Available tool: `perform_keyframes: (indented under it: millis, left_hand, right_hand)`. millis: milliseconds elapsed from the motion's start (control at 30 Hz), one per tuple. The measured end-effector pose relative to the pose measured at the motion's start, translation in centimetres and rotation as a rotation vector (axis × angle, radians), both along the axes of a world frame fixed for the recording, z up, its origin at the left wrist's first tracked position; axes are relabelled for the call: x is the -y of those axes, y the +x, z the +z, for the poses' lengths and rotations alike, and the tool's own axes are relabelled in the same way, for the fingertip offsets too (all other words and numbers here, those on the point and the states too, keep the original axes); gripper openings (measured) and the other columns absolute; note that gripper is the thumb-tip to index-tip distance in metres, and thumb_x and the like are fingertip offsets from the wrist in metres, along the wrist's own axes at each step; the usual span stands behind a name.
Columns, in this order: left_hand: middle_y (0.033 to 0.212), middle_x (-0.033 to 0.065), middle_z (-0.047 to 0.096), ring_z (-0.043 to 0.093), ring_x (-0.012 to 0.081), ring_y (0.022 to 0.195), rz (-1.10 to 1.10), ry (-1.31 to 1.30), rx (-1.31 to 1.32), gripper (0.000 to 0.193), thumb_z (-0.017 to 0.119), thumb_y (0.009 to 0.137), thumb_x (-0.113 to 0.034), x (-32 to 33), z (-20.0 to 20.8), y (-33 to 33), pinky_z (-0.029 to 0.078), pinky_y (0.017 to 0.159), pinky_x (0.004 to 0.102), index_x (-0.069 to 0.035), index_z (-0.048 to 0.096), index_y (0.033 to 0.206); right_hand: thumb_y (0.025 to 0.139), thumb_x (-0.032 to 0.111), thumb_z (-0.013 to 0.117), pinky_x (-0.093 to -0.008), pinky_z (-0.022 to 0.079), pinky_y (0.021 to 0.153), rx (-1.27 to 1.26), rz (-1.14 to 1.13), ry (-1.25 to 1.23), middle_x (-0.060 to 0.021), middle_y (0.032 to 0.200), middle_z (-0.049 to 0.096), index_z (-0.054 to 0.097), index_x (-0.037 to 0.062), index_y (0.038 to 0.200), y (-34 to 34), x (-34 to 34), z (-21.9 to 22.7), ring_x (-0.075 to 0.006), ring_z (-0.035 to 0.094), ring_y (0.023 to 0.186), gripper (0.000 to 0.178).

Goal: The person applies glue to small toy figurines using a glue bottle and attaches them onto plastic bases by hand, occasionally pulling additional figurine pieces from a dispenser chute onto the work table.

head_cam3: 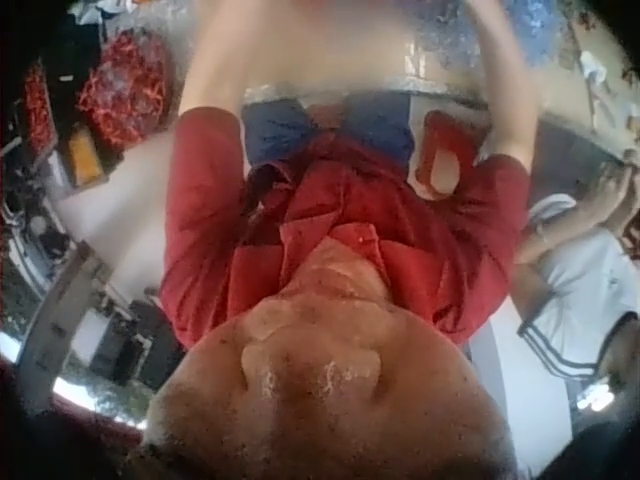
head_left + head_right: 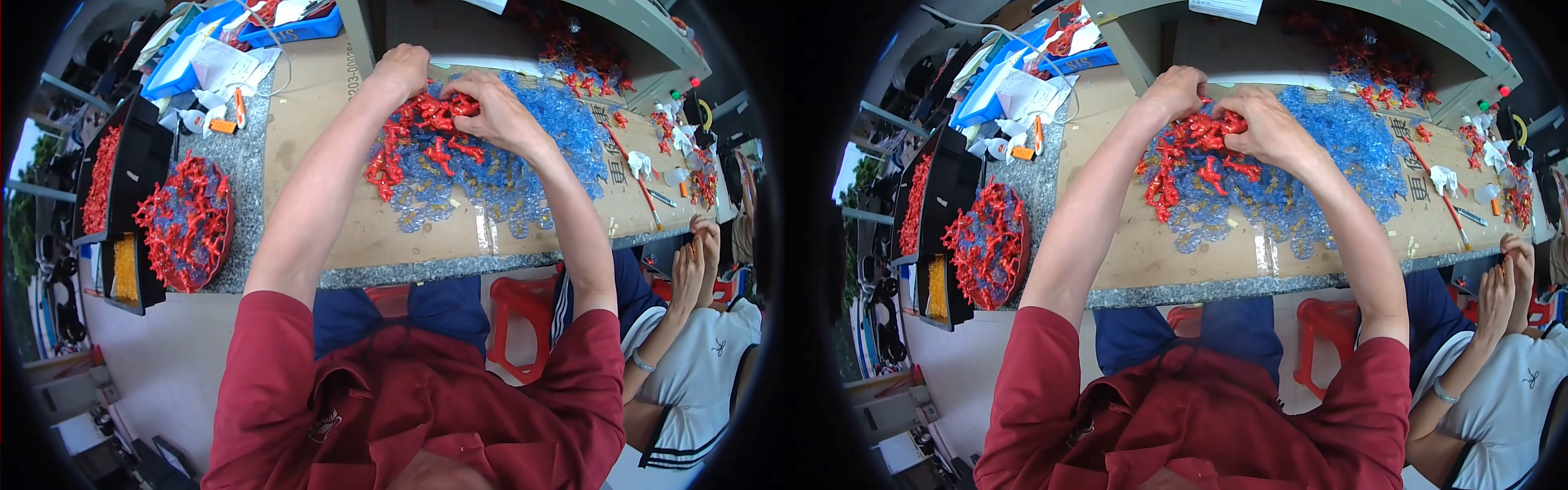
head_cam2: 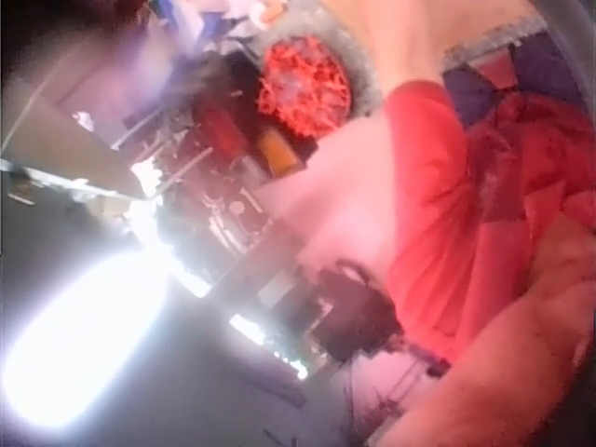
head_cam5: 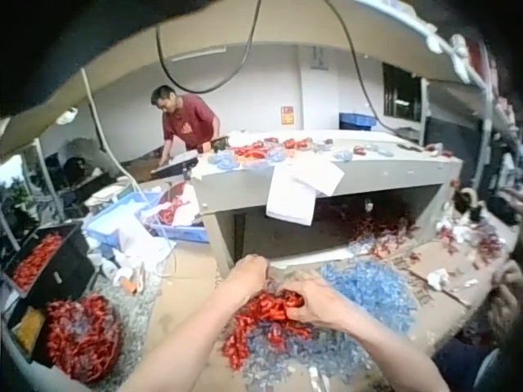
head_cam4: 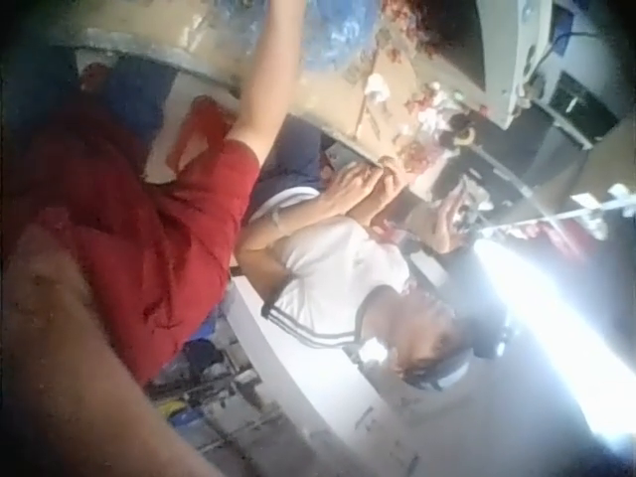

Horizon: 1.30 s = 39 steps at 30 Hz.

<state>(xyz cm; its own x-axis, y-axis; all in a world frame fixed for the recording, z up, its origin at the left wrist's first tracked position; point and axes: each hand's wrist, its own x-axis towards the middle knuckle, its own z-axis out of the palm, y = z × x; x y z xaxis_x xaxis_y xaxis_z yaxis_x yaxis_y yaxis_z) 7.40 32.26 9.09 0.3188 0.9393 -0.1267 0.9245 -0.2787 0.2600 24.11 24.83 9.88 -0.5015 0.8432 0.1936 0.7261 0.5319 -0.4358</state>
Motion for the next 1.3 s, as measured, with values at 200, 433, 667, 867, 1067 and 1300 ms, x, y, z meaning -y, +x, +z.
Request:
perform_keyframes:
  millis: [200,433,667,867,1067,1300]
  left_hand:
    - [0.096,0.0169,0.058,0.057,0.0320,0.090,0.018,0.433,0.365,0.021,0.063,0.074,-0.004,8.0,2.0,-1.7,0.046,0.078,0.0378,-0.002,0.061,0.095]
    - [0.098,0.0172,0.050,0.056,0.0278,0.083,0.233,0.479,0.663,0.031,0.060,0.077,-0.003,17.2,-3.4,-2.4,0.047,0.073,0.0341,-0.001,0.057,0.108]
    - [0.100,0.0150,0.051,0.057,0.0198,0.076,0.298,0.486,0.778,0.030,0.062,0.076,-0.002,18.2,-5.8,-4.0,0.048,0.067,0.0301,0.001,0.057,0.106]
    - [0.088,0.0098,0.057,0.058,0.0169,0.082,0.512,0.162,1.061,0.025,0.063,0.078,-0.004,20.9,-3.5,-4.4,0.046,0.067,0.0273,0.001,0.054,0.101]
    - [0.088,0.0045,0.058,0.058,0.0102,0.077,0.572,-0.322,1.691,0.028,0.057,0.087,-0.004,25.8,-4.5,-6.4,0.047,0.067,0.0221,-0.002,0.049,0.113]
    - [0.087,0.0057,0.059,0.058,0.0110,0.079,0.711,-0.397,1.879,0.028,0.056,0.087,-0.003,31.9,-5.5,-11.4,0.047,0.072,0.0228,-0.001,0.049,0.114]
  right_hand:
    - [0.069,0.009,0.064,-0.0380,0.042,0.091,-0.108,0.055,-0.015,-0.0139,0.099,0.055,0.062,0.0035,0.102,-0.4,2.0,1.4,-0.0300,0.051,0.102,0.034]
    - [0.070,0.007,0.063,-0.0381,0.041,0.092,-0.176,0.109,0.093,-0.0150,0.106,0.056,0.061,0.0022,0.102,-2.6,2.7,-0.4,-0.0308,0.050,0.103,0.032]
    - [0.071,0.008,0.066,-0.0382,0.043,0.090,-0.152,0.149,0.012,-0.0153,0.105,0.058,0.058,0.0010,0.105,-4.7,2.6,0.7,-0.0307,0.054,0.103,0.035]
    - [0.074,0.012,0.067,-0.0383,0.045,0.087,-0.004,0.206,0.221,-0.0159,0.098,0.061,0.060,0.0012,0.104,-5.2,2.3,-0.2,-0.0322,0.057,0.098,0.033]
    - [0.075,0.009,0.066,-0.0368,0.045,0.085,-0.159,0.083,0.460,-0.0150,0.103,0.060,0.061,0.0024,0.102,-5.8,5.2,1.0,-0.0299,0.058,0.094,0.029]
    - [0.072,0.008,0.070,-0.0272,0.047,0.061,-0.450,0.082,-0.195,-0.0094,0.095,0.060,0.058,0.0046,0.109,-14.9,12.4,-3.2,-0.0172,0.058,0.075,0.039]
